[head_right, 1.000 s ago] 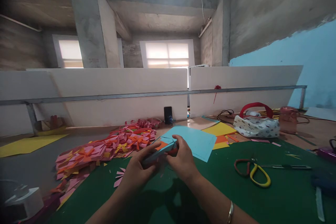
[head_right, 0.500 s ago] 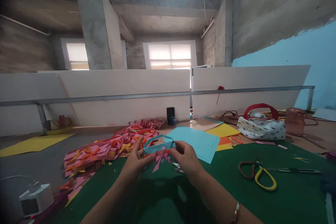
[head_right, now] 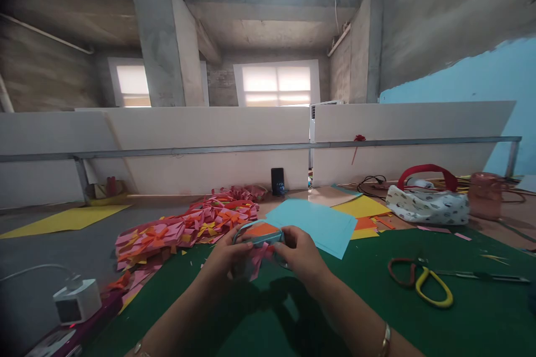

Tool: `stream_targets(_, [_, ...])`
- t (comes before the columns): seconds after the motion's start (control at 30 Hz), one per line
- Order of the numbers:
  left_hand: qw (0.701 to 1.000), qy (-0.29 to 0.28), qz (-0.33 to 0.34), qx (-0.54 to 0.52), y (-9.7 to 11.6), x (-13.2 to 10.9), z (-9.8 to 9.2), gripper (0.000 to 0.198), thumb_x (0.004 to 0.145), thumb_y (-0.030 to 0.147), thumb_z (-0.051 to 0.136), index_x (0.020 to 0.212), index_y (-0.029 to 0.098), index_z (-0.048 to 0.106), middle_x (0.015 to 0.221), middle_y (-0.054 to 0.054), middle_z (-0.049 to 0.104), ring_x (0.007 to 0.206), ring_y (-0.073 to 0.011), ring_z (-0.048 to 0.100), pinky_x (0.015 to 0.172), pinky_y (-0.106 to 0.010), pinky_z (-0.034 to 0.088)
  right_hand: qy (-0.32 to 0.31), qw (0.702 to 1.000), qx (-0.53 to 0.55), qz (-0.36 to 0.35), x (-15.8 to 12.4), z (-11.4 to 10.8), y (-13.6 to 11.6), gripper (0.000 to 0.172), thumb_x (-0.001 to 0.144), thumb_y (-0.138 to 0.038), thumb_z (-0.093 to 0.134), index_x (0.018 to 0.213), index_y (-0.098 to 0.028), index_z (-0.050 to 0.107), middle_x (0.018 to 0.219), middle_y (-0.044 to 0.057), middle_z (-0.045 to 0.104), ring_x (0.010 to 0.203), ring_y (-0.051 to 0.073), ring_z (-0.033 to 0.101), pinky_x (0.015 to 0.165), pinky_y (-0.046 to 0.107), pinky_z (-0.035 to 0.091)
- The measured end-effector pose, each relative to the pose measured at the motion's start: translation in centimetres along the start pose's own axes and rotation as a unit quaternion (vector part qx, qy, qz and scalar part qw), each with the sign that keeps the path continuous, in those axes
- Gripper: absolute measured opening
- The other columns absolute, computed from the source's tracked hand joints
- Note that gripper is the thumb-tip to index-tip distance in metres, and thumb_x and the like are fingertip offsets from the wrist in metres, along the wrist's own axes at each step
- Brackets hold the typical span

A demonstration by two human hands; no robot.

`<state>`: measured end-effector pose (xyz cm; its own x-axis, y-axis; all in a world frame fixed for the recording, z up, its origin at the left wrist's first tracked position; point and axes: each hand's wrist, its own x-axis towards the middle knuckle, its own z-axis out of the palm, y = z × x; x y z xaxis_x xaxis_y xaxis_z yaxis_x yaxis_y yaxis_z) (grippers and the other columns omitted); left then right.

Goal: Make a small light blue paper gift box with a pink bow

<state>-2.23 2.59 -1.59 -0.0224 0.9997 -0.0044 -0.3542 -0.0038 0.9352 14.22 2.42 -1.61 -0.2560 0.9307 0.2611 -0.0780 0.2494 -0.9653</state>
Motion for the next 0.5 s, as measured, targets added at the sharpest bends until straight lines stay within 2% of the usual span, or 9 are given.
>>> stream_targets(0.1, [1.000,-0.010,-0.005,0.009,-0.1,0.2,-0.3,0.056,0.055,0.001,0.058,0.107,0.019,0.048,0.070,0.001,0.060,0.059,-0.0146,0.061,0.057,-0.026,0.047,-0.021,1.000,-0.005,-0.017,0.0,0.1,0.1,0.031,0.069,-0.032,0.064,0.094,-0.015,0.057,0.084,0.005,0.066,0.078,0.019,0.062,0.068,0.031,0.049])
stream_targets(0.2, [1.000,-0.007,-0.009,0.021,0.3,-0.2,-0.1,0.055,0.059,0.010,0.064,0.111,0.017,0.046,0.080,-0.004,0.063,0.065,-0.0161,0.063,0.060,-0.027,0.048,-0.024,1.000,-0.005,-0.014,0.1,0.1,0.2,0.033,0.069,-0.035,0.064,0.094,-0.015,0.058,0.083,0.004,0.066,0.077,0.019,0.063,0.068,0.031,0.050])
stream_targets(0.27, [0.999,-0.008,-0.009,0.030,0.8,-0.8,0.3,0.053,0.064,0.023,0.067,0.113,0.017,0.046,0.085,-0.006,0.064,0.069,-0.0163,0.063,0.061,-0.026,0.048,-0.003,1.000,0.006,-0.001,0.4,-0.1,0.3,0.037,0.066,-0.038,0.065,0.094,-0.014,0.058,0.080,0.004,0.066,0.076,0.019,0.064,0.067,0.031,0.050])
stream_targets(0.37, [0.999,-0.006,-0.024,0.044,1.3,-1.5,0.5,0.046,0.070,0.045,0.060,0.106,0.018,0.051,0.088,-0.007,0.064,0.072,-0.0167,0.063,0.060,-0.025,0.048,0.047,0.998,0.031,0.012,0.9,-0.4,0.5,0.045,0.059,-0.040,0.070,0.094,-0.014,0.058,0.079,0.004,0.067,0.074,0.020,0.064,0.066,0.033,0.051])
stream_targets(0.43, [0.998,-0.011,-0.037,0.053,1.3,-1.5,0.4,0.046,0.071,0.052,0.055,0.102,0.019,0.055,0.092,-0.008,0.064,0.076,-0.0182,0.063,0.063,-0.027,0.049,0.068,0.997,0.040,0.005,1.1,-0.6,0.6,0.046,0.057,-0.039,0.072,0.092,-0.014,0.058,0.080,0.004,0.067,0.076,0.021,0.064,0.068,0.034,0.052])
stream_targets(0.5, [0.997,-0.029,-0.047,0.057,1.0,-1.2,0.2,0.044,0.070,0.051,0.056,0.099,0.019,0.058,0.096,-0.010,0.064,0.081,-0.0200,0.062,0.065,-0.029,0.049,0.073,0.997,0.040,-0.006,1.1,-0.6,0.5,0.042,0.056,-0.038,0.072,0.090,-0.015,0.059,0.079,0.004,0.067,0.078,0.022,0.064,0.071,0.035,0.052])
